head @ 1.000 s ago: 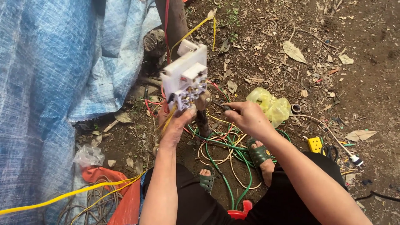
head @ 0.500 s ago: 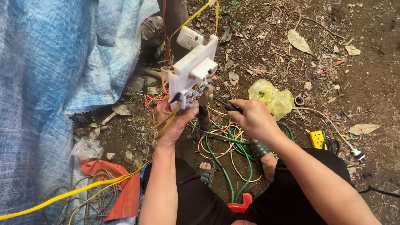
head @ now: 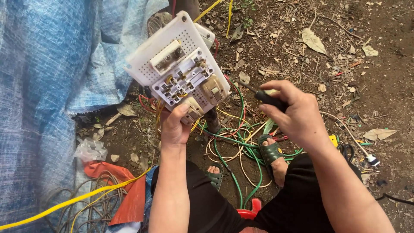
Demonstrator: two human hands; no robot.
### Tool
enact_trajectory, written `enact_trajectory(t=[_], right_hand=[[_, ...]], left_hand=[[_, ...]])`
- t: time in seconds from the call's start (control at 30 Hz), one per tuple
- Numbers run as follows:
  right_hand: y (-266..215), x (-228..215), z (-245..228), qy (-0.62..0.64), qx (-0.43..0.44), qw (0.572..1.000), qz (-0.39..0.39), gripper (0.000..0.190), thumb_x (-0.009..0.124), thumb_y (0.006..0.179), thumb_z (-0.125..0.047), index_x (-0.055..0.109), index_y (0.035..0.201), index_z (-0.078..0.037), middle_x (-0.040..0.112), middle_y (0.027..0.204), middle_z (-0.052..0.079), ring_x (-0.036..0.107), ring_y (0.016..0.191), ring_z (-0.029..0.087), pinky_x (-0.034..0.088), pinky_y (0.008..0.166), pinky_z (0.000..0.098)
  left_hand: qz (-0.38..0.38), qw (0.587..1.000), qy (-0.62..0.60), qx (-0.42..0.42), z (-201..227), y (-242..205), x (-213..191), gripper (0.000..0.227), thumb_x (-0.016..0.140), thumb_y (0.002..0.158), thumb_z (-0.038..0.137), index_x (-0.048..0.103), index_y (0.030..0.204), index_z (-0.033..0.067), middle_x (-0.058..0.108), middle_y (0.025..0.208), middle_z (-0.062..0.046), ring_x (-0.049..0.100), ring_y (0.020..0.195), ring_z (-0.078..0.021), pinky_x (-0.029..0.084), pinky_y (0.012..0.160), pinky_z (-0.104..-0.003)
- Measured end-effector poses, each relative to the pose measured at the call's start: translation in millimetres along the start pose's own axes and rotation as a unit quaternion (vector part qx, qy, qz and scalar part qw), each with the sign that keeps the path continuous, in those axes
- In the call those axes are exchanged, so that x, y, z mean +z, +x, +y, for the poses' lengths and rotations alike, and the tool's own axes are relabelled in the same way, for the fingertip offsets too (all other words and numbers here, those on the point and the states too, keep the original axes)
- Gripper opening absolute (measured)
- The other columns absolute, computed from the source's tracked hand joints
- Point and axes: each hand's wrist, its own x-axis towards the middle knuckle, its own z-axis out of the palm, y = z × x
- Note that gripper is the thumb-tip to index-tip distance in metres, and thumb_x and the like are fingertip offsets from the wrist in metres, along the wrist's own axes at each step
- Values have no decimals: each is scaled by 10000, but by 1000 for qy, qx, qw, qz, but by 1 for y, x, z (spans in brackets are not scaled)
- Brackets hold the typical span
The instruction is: Using a manual screwdriver to adjust screws on an electrical circuit board for repair or assembly.
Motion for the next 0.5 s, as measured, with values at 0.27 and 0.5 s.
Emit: enact_trajectory(t=[0.27, 0.5], right_hand=[[0, 6, -2, 25, -44, 999, -16, 361, 757, 905, -107, 716, 1262, -144, 790, 906, 199, 770, 830, 327, 581, 738, 409], [-4, 12, 4, -28, -113, 993, 17, 339, 780, 901, -117, 745, 1238, -132, 786, 882, 179, 774, 831, 329, 583, 683, 386]], left_hand=[[-4, 1000, -23, 4, -10, 0, -12, 226, 705, 830, 109, 757, 1032, 23, 763, 892, -100, 753, 904, -213, 640, 854, -414], [4, 999, -24, 30, -20, 0, -22, 335, 720, 809, 63, 713, 1137, 1, 754, 978, -168, 751, 915, -267, 634, 843, -456]])
